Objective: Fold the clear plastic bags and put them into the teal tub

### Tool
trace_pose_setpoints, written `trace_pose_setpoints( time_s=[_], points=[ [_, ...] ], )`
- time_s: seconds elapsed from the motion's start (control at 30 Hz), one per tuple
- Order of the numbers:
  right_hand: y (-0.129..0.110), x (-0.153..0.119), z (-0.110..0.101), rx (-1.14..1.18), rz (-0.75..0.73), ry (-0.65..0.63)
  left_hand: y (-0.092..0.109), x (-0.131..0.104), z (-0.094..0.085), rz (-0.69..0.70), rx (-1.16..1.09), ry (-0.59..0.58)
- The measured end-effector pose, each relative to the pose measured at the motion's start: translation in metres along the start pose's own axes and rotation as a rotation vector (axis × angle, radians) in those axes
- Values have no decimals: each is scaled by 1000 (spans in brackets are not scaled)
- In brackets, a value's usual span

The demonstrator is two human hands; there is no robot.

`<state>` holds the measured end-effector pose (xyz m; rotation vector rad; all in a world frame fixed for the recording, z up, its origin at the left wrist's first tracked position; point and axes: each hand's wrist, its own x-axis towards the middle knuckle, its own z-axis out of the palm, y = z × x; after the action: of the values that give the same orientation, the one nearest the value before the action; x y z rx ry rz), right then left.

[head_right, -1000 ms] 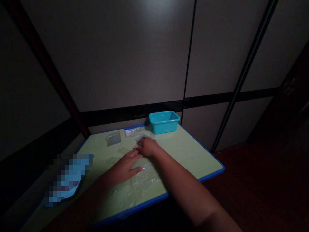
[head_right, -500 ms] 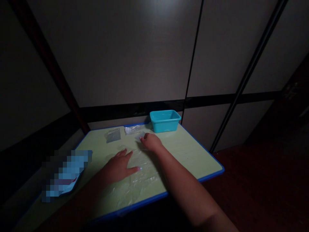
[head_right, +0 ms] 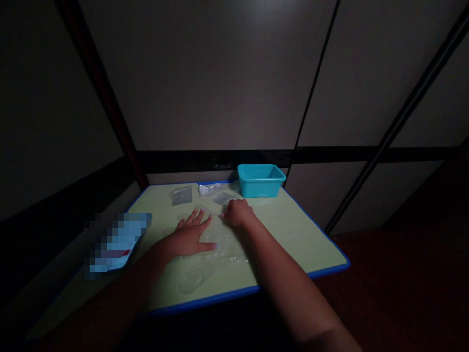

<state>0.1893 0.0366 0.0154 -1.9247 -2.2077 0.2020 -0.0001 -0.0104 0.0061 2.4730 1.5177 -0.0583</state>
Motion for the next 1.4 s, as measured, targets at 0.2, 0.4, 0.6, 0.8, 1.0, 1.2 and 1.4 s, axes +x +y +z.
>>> trace_pose_setpoints(
  time_s=[0.2,0.4,0.6,0.8,1.0,1.2,1.4],
  points=[
    [-3,-3,-5,24,32,-43,-4,5,-3,-78,-44,135],
    [0,6,-2,489,-54,223,-9,12,-5,-258,-57,404],
    [-5,2,-16,1604,-101,203,7,8,-2,29,-141,500],
    [-1,0,-24,1782,40,191,26,-2,-3,423,-245,462],
    [-3,3,-19,1798,77,75,23,-1,-9,401,-317,657],
    [-3,3,-18,1656,49,5,16,6,-12,278,-553,726],
    [-5,6,-9,1547,39,-104,11,14,-20,55,-1511,545]
  ],
)
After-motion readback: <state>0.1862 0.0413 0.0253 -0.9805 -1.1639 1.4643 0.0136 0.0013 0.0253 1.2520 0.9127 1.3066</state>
